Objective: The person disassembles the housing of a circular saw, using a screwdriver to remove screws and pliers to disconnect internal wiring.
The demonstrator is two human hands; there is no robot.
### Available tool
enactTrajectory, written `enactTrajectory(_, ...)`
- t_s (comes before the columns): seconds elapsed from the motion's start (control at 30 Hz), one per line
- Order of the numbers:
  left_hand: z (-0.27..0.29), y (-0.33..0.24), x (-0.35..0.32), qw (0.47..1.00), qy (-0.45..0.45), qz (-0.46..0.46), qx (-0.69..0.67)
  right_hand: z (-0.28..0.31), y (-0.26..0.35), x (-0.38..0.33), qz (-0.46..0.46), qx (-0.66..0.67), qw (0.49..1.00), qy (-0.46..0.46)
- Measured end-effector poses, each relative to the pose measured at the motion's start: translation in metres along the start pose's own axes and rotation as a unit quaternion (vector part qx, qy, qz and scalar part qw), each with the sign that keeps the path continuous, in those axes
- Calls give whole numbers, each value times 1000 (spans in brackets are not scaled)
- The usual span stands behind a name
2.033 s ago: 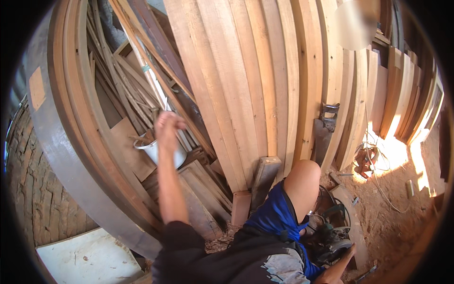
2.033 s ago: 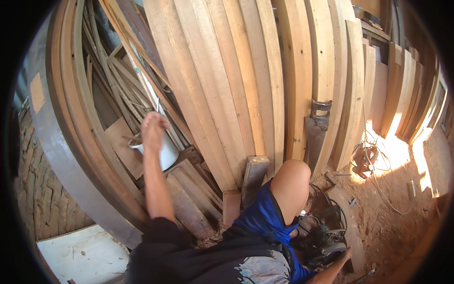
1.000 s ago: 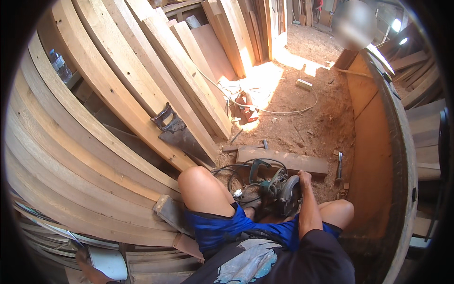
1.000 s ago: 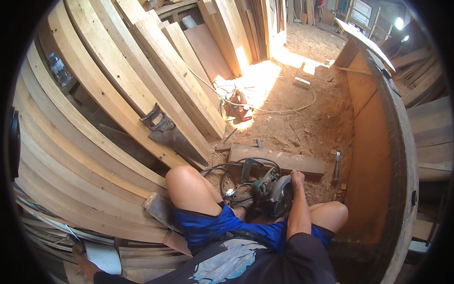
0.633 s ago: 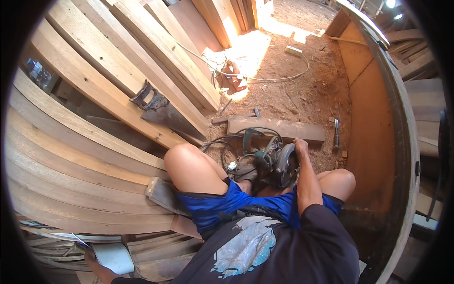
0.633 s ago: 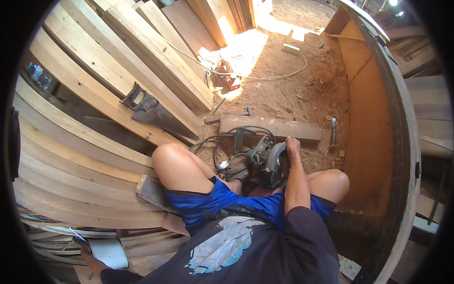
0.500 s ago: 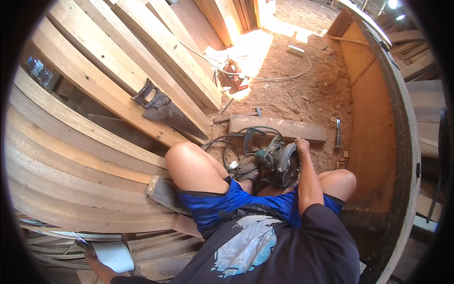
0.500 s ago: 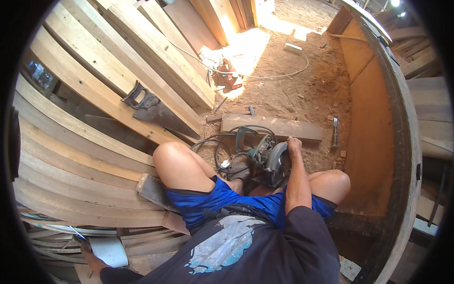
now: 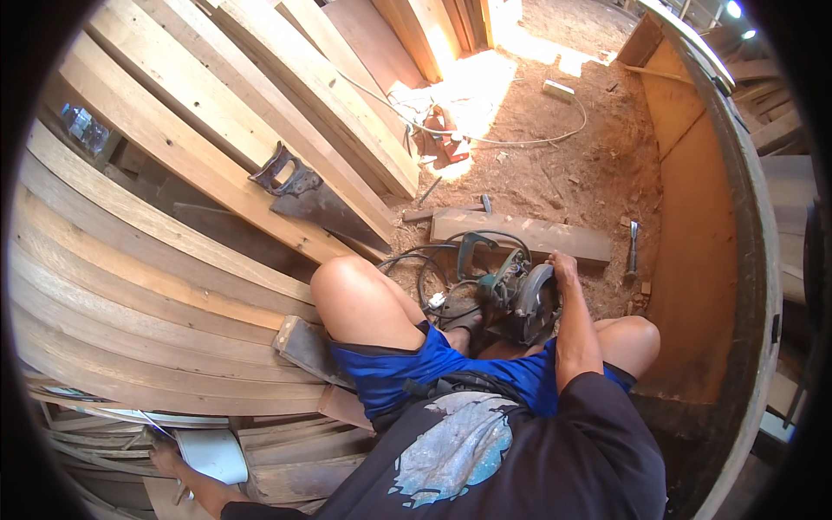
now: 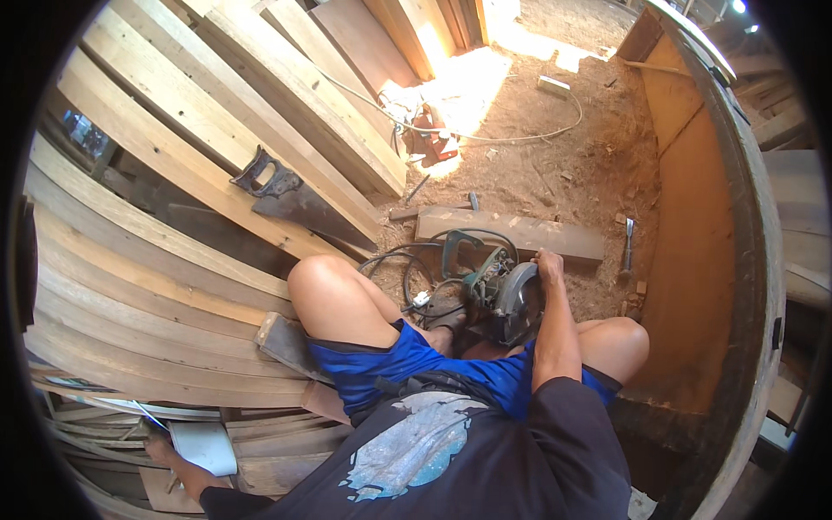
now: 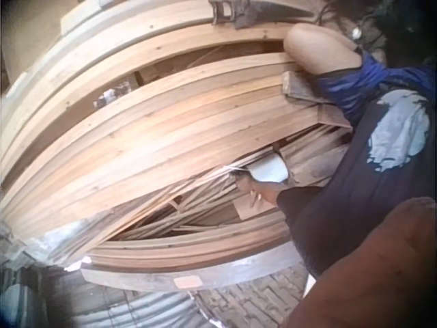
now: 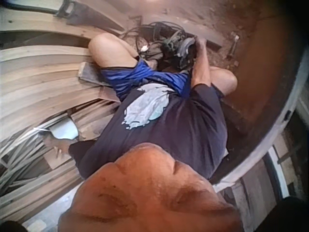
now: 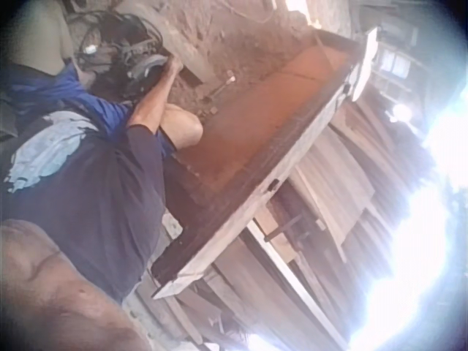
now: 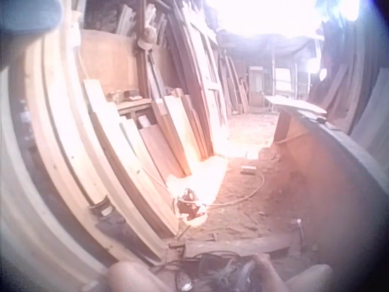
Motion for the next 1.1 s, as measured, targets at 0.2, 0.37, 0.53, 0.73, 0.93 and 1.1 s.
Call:
enactTrajectory(0.2, 15, 49, -20, 943, -94, 172, -268, 8, -2, 2, -4, 15, 1000, -10)
enactTrajectory(0.37, 56, 72, -58, 797, -264, 276, -469, 10, -8, 9, -18, 13, 1000, -21)
enactTrajectory(0.53, 127, 42, -102, 634, -263, 233, -689, 7, -11, 14, -28, 34, 999, -20)
enactTrajectory(0.73, 200, -108, -206, 425, 75, -218, -875, 22, 35, -9, 31, -191, 976, -101)
enactTrajectory(0.93, 174, -333, -432, 391, 349, -353, -775, -76, 180, -152, 302, -116, 940, 104)
enactTrajectory(1.1, 151, -459, -662, 363, 415, -499, -669, -124, 198, -333, 136, 39, 799, 584)
Point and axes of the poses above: each hand's wrist, its own x-axis towards the middle knuckle, its own z-axis out of the back of the hand, y = z × x, the point moved 6 cm from there along x, towards the middle knuckle, and after that the axes turned 12 degrees about x, right-handed, at the moved point
